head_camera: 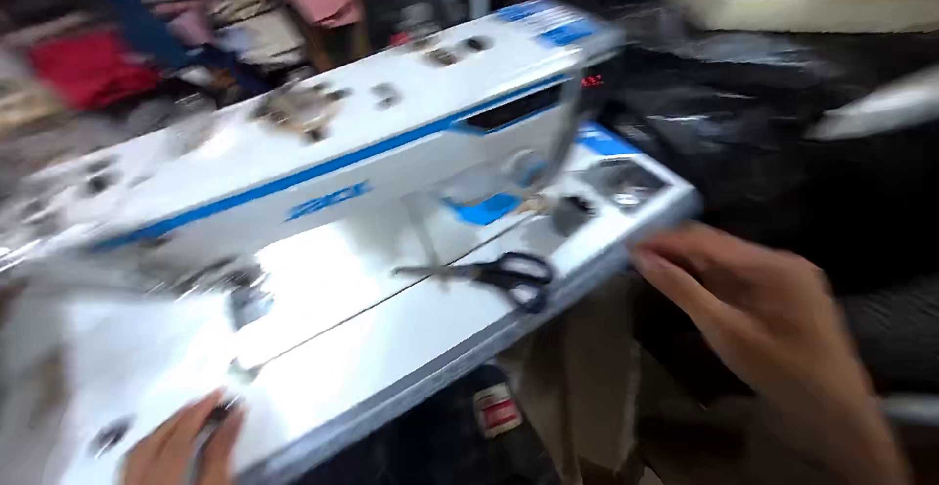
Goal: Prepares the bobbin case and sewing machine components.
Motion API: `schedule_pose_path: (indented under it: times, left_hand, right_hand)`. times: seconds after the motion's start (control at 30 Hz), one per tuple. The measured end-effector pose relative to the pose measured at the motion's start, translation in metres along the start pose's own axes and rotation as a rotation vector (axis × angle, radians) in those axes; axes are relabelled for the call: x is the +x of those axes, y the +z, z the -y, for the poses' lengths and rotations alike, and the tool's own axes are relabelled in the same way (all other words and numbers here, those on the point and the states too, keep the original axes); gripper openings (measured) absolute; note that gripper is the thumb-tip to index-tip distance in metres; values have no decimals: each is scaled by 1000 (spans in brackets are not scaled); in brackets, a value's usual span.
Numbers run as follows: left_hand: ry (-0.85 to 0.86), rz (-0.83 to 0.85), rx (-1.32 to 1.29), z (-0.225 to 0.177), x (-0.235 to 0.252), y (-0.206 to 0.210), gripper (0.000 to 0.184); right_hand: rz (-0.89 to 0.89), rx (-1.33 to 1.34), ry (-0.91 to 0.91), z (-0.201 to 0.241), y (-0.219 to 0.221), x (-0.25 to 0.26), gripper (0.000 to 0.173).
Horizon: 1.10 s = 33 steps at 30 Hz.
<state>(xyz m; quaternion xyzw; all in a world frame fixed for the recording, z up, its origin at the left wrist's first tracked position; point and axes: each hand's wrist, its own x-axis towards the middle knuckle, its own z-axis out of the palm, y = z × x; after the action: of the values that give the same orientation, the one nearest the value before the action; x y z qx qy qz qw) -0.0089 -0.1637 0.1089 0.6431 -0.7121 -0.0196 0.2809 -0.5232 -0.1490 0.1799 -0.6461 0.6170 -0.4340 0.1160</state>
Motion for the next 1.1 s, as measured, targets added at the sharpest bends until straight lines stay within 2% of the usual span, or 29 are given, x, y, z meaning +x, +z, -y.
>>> schedule_pose_path:
  times: [0.1, 0.17, 0.23, 0.33, 0.43, 0.57, 0.63, 0.73, 0.8, 0.9, 1.0, 1.1]
  left_hand:
    - [-99, -125, -29, -3, -6, 5, 27]
    - [-207, -129, -277, -13, -14, -1, 23]
    - [-363, -48, -753, -34, -23, -12, 23]
    - [-569, 154, -1530, -56, -38, -23, 26]
    - [-658, 289, -1844, -61, -53, -25, 28]
    - [-788, 279, -1875, -61, -64, -27, 27]
    - [-743, 279, -1818, -49, -71, -29, 24]
    - [-649, 391, -1763, -20, -88, -39, 29]
    - [-639, 432, -1819, -5, -102, -45, 32]
    - [-736, 313, -1789, 9, -117, -50, 27]
    - [-737, 189, -1724, 14, -127, -51, 27]
    - [-743, 125, -1740, 18, -136, -57, 28]
  right_hand:
    - [448, 532, -61, 32, 58, -37, 16]
    - [605, 647, -73, 60, 107, -60, 14]
    - [600, 586, -131, 92, 144, -79, 18]
    - [425, 456, -283, 131, 180, -82, 31]
    - [346, 430, -416, 155, 206, -59, 38]
    - [537, 491, -411, 174, 229, -48, 22]
    - [623, 511, -384, 176, 239, -51, 17]
    - [851, 466, -455, 179, 257, -38, 24]
    - [840, 376, -523, 197, 274, -19, 27]
    - [701, 213, -679, 239, 322, 8, 28]
    - [788, 157, -871, 274, 382, 31, 32]
    - [914, 24, -961, 292, 422, 44, 30]
